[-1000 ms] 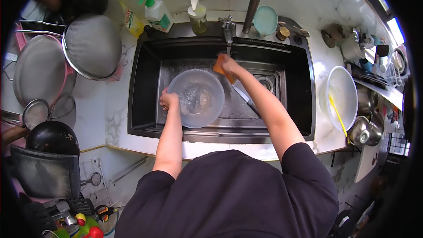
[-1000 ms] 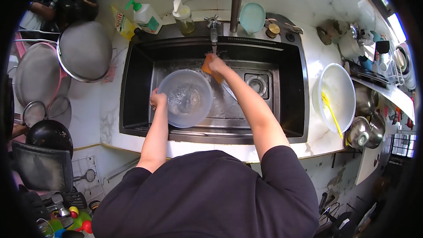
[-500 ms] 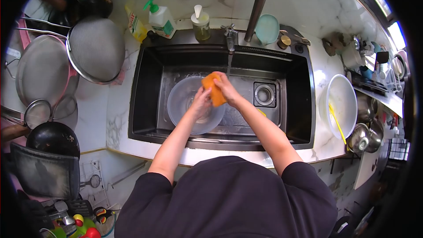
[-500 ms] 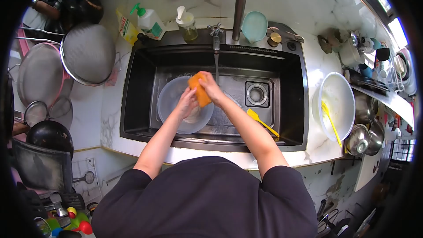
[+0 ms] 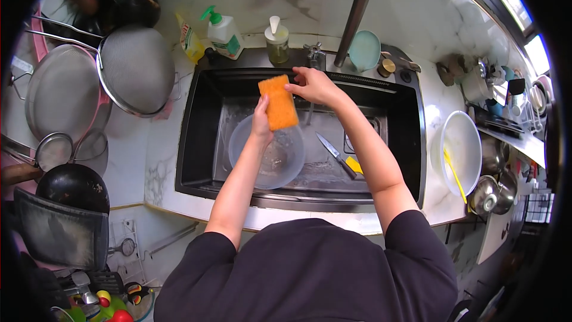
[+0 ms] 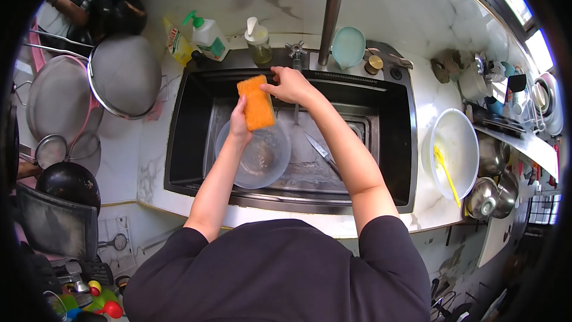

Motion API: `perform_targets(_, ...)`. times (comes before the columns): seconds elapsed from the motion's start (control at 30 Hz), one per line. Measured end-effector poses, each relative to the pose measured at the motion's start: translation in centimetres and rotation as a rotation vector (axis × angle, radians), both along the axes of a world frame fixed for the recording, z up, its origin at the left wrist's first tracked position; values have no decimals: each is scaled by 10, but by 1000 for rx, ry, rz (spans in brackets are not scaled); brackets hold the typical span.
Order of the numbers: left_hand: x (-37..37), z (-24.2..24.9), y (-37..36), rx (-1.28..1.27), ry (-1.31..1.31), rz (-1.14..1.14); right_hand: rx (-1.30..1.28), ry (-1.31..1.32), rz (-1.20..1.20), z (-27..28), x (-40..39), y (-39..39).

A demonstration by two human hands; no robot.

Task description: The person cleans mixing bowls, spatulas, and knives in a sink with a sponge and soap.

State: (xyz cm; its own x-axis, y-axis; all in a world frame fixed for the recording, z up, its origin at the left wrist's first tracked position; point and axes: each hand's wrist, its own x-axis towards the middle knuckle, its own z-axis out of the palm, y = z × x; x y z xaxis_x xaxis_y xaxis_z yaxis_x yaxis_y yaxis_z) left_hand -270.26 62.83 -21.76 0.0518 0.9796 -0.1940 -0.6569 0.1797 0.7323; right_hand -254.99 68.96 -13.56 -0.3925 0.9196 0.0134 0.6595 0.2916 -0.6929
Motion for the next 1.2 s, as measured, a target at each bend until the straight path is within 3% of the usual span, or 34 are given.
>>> perform_targets(0.07, 8, 18, 14, 87, -7, 89, -134, -14, 29, 1, -11, 4)
perform_targets(0.1, 11, 18, 22, 62, 152, 134, -312, 367, 26, -9, -18, 3)
perform_targets(0.13, 11, 12, 32, 72, 149, 143, -490, 746, 26, -17, -22, 3)
perform_targets(0.17, 10, 5, 44, 122, 457, 223, -516, 883, -32, -19, -24, 3)
perform_targets(0.2, 9, -2, 55, 166, 764, 302, -511, 876, -23, -18, -23, 7)
perform_targets(0.37, -19, 25, 106, 377, 1034, 282, -402, 1082, -347, -1, -2, 51)
perform_targets(0.43, -17, 49, 120, 485, 1411, 302, -365, 1113, -384, 7, -5, 80)
perform_targets(0.53, -15, 43, 154, 510, 1440, 212, -229, 1065, -522, 5, -20, 118)
perform_targets(0.6, -10, 48, 160, 540, 1381, 234, -90, 693, -403, -20, -26, 143)
perform_targets(0.67, -6, 44, 159, 593, 1230, 339, 8, 602, -445, -13, -28, 127)
perform_targets(0.73, -1, 42, 155, 606, 1220, 389, 95, 351, -494, -8, -29, 113)
perform_targets(0.87, 4, 36, 151, 639, 1262, 460, 74, 201, -531, 7, -34, 80)
perform_targets(0.93, 2, 38, 154, 440, 1192, 403, 66, 342, -436, -9, -35, 81)
perform_targets(1.0, -5, 26, 167, 401, 1179, 359, -37, 498, -365, -16, -36, 75)
perform_targets(1.07, -9, 23, 165, 499, 1148, 321, -433, 1013, -301, -7, -38, 49)
perform_targets(1.17, -14, 3, 148, 462, 1172, 416, -401, 1126, -318, -14, -39, 32)
perform_targets(1.2, -9, -7, 140, 276, 608, 427, -329, 1159, -314, -23, -39, 30)
